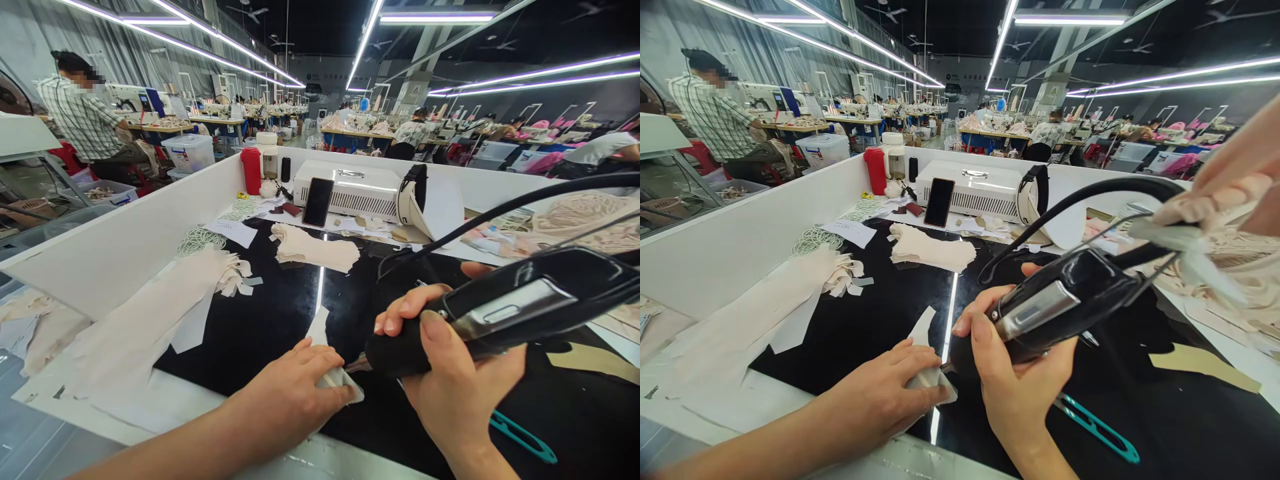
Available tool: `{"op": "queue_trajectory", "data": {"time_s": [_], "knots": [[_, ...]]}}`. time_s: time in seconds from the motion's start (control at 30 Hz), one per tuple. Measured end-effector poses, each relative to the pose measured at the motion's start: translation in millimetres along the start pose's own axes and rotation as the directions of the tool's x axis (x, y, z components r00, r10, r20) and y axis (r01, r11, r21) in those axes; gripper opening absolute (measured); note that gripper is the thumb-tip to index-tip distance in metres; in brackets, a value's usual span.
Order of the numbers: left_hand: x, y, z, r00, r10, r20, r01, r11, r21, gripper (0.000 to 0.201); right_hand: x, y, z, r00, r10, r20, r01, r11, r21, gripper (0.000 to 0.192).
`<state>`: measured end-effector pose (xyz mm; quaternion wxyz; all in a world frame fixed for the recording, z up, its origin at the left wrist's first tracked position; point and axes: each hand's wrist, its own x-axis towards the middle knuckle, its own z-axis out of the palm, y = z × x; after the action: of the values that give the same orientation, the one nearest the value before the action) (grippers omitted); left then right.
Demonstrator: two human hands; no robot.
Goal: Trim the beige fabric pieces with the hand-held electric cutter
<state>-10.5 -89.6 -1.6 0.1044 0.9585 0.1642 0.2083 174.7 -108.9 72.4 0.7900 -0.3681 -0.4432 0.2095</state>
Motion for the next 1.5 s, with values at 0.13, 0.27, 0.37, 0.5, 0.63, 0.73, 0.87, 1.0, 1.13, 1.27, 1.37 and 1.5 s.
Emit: {"op": "queue_trajectory", "data": {"time_s": [0.13,0.27,0.37,0.5,0.63,0.73,0.87,1.0,1.13,1.27,1.37,1.5], "knots": [[-0.9,-0.1,-0.8,1.0,0.006,0.004,-0.006,1.0,0.01,0.031,-2.2,0.9,0.0,1.0,0.015,0.013,-0.015,1.0,0.008,0.048],[-4.0,-1.5,0.0,1.0,0.01,0.026,-0.01,1.0,0.017,0.032,-3.5,1.5,0.2,1.0,0.009,0.023,-0.01,1.0,0.01,0.048],[-5.7,-2.6,0.9,0.999,0.007,0.046,-0.008,1.0,0.021,0.031,-3.9,1.5,0.0,1.0,0.004,0.031,-0.004,1.0,0.008,0.048],[-4.8,-3.2,-0.2,0.997,0.009,0.073,-0.011,1.0,0.027,0.032,-4.9,2.1,-0.5,0.999,-0.012,0.03,0.012,1.0,-0.005,0.046],[-5.5,-1.3,-2.2,0.995,0.001,0.101,-0.007,0.998,0.054,0.034,-6.1,2.9,-0.2,0.999,-0.028,0.031,0.029,0.999,-0.018,0.046],[-9.1,3.1,-3.3,0.997,-0.009,0.077,0.003,0.997,0.079,0.033,-7.4,1.6,0.8,0.999,-0.021,0.026,0.022,1.0,-0.022,0.045],[-10.0,10.4,-4.8,0.998,0.043,-0.05,-0.037,0.994,0.1,0.03,-10.9,-3.7,0.8,0.999,-0.004,0.042,0.004,1.0,-0.018,0.047],[-2.0,13.0,-4.7,0.981,0.142,-0.136,-0.136,0.989,0.05,0.019,-13.8,-7.6,-0.9,0.999,-0.022,0.036,0.023,0.999,-0.037,0.047],[2.6,7.9,-4.3,0.986,0.139,-0.089,-0.134,0.989,0.057,0.021,-14.7,-7.2,-2.9,1.0,-0.019,0.023,0.02,0.999,-0.045,0.048],[-1.0,-1.9,-8.8,0.991,0.086,-0.098,-0.084,0.996,0.026,0.021,-15.2,-8.0,-3.8,0.999,-0.021,0.027,0.022,0.999,-0.039,0.048],[-4.9,-8.2,-13.1,0.994,0.054,-0.092,-0.054,0.999,0.006,0.02,-14.8,-9.9,-3.3,0.999,-0.022,0.027,0.023,0.999,-0.042,0.046],[-7.3,-11.3,-16.1,0.998,0.046,-0.052,-0.046,0.999,-0.001,0.02,-13.9,-11.0,-3.2,0.999,-0.025,0.028,0.027,0.999,-0.043,0.047]]}}
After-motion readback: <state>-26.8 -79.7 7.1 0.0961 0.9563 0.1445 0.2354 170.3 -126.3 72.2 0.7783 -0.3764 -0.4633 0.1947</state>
